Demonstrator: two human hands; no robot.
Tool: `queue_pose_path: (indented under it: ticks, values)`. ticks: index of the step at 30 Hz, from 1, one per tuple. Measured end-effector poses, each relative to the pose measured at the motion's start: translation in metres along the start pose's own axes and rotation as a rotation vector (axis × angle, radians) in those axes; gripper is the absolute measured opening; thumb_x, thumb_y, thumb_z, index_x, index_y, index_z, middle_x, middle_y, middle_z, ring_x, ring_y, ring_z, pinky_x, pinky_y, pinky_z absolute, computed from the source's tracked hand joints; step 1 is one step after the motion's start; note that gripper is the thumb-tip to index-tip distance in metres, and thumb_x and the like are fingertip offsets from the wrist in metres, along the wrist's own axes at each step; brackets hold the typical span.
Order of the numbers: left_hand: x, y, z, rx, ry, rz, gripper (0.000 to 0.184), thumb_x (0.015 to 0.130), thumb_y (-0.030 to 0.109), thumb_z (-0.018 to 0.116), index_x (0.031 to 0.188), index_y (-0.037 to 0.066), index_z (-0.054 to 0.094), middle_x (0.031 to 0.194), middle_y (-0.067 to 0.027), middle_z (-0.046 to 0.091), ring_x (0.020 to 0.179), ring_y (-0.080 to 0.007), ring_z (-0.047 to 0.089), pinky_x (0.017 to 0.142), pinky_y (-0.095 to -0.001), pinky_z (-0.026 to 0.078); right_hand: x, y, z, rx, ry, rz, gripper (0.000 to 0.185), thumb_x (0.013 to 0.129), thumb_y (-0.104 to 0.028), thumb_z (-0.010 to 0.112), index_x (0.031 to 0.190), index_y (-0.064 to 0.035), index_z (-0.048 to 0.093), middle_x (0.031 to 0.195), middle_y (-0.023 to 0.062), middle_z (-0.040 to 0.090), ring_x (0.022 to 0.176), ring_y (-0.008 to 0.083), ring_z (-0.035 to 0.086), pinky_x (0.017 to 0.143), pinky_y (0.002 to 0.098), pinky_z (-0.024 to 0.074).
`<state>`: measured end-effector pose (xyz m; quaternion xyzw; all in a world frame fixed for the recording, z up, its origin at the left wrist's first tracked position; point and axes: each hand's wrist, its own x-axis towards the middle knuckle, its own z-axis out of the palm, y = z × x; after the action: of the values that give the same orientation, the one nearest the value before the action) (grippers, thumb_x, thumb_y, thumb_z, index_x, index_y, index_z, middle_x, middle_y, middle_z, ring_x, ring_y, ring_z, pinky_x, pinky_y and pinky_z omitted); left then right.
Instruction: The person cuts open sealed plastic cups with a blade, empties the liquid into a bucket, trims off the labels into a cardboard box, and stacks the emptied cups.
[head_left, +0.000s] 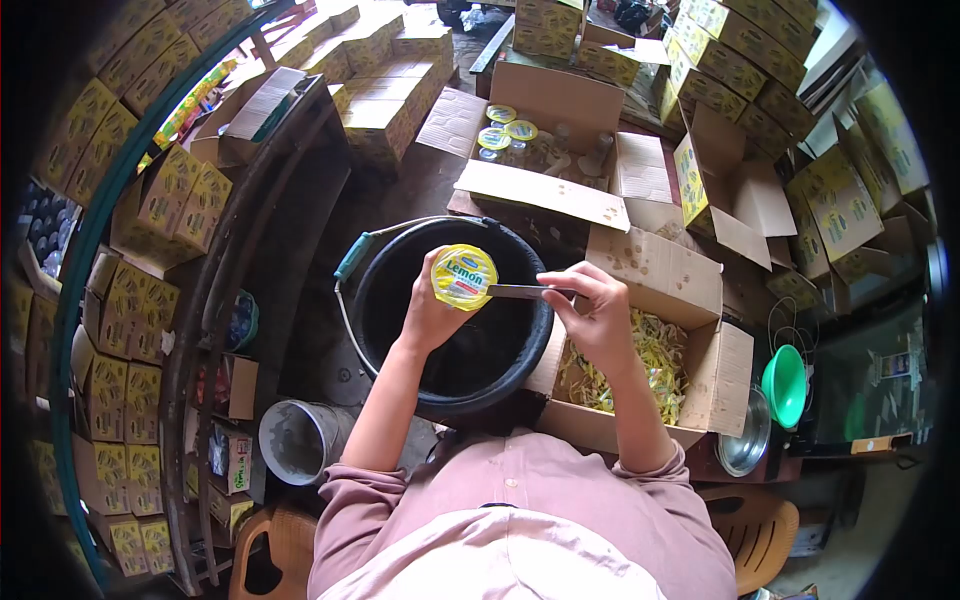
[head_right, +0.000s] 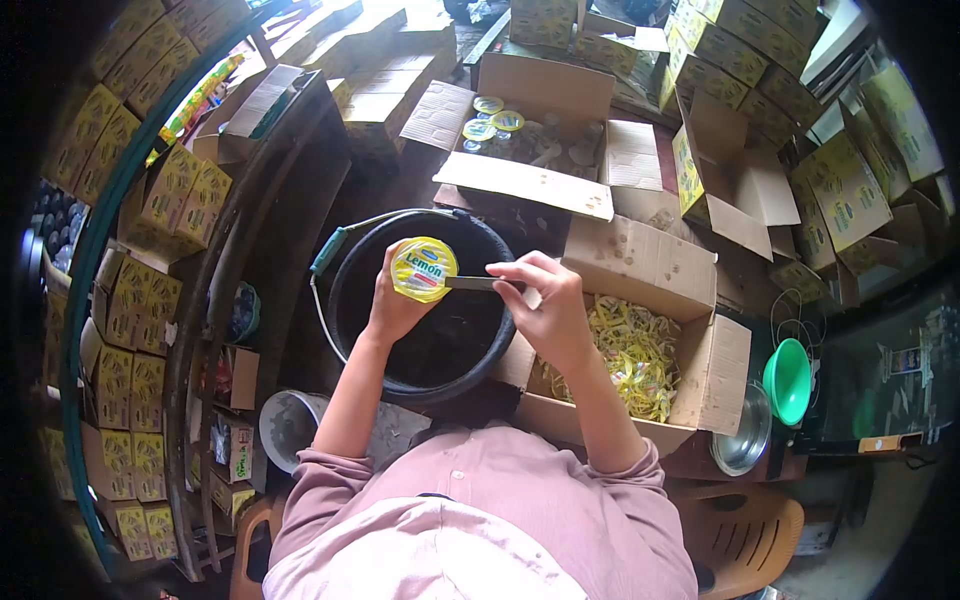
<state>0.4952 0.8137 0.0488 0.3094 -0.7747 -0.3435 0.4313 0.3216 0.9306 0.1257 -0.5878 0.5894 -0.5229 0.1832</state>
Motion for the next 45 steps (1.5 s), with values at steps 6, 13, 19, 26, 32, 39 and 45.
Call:
queue_pose_path:
  ticks: [6,13,19,26,32,39,45]
  values:
    - [0.003,0.003,-0.003,0.005,0.029,0.024,0.065,0.061,0.010,0.079,0.112,0.005,0.038,0.097,-0.0108,0.060,0.091,-0.0222,0.061,0.081,-0.0306,0.048,0.021,-0.015,0.006,-0.187,0.146,-0.209,0.015,0.065,-0.002,0.070,0.078,-0.0078,0.067,0.068,0.0073,0.061,0.064,0.0215,0.057,0.062,0.0307,0.0421]
    - [0.004,0.007,-0.002,-0.048,0.008,0.038,0.062,0.061,0.010,0.078,0.111,0.004,0.041,0.098,-0.0120,0.060,0.091,-0.0243,0.060,0.080,-0.0321,0.049,0.026,0.007,0.036,-0.061,0.120,-0.205,0.012,0.064,-0.002,0.071,0.073,-0.0077,0.068,0.066,0.0062,0.061,0.065,0.0204,0.057,0.063,0.0298,0.0420]
    - [0.004,0.002,0.000,-0.060,0.026,0.050,0.062,0.061,0.010,0.078,0.111,0.004,0.041,0.097,-0.0120,0.060,0.091,-0.0246,0.060,0.080,-0.0323,0.049,0.025,0.013,0.031,-0.285,0.036,-0.342,0.019,0.068,-0.004,0.068,0.085,-0.0122,0.068,0.060,0.0029,0.053,0.058,0.0192,0.051,0.072,0.0321,0.0382]
    - [0.004,0.007,-0.003,-0.009,0.009,0.040,0.062,0.062,0.011,0.078,0.111,0.004,0.041,0.097,-0.0120,0.059,0.091,-0.0248,0.060,0.079,-0.0324,0.049,0.025,0.010,0.024,-0.289,-0.093,-0.349,0.022,0.071,-0.005,0.065,0.090,-0.0159,0.068,0.058,0.0015,0.048,0.056,0.0179,0.048,0.071,0.0308,0.0341]
    - [0.004,0.006,-0.002,-0.041,0.001,0.008,0.063,0.062,0.012,0.078,0.111,0.005,0.040,0.098,-0.0124,0.059,0.092,-0.0252,0.060,0.080,-0.0328,0.049,0.025,0.009,0.026,-0.269,-0.108,-0.390,0.024,0.071,-0.002,0.064,0.089,-0.0154,0.068,0.058,0.0013,0.048,0.055,0.0166,0.048,0.069,0.0308,0.0331]
    - [0.003,0.007,-0.004,-0.022,-0.012,0.004,0.064,0.061,0.010,0.078,0.112,0.005,0.040,0.099,-0.0128,0.059,0.093,-0.0262,0.060,0.081,-0.0333,0.049,0.028,0.009,0.026,-0.298,-0.156,-0.420,0.028,0.067,0.001,0.063,0.090,-0.0145,0.068,0.062,0.0031,0.050,0.058,0.0187,0.050,0.070,0.0305,0.0348]
    - [0.001,0.004,-0.004,0.001,-0.032,-0.016,0.065,0.061,0.011,0.078,0.113,0.005,0.040,0.101,-0.0128,0.057,0.094,-0.0263,0.058,0.083,-0.0336,0.047,0.029,0.009,0.023,-0.348,-0.219,-0.435,0.028,0.066,0.002,0.063,0.089,-0.0126,0.068,0.065,0.0054,0.052,0.062,0.0204,0.052,0.071,0.0315,0.0370]
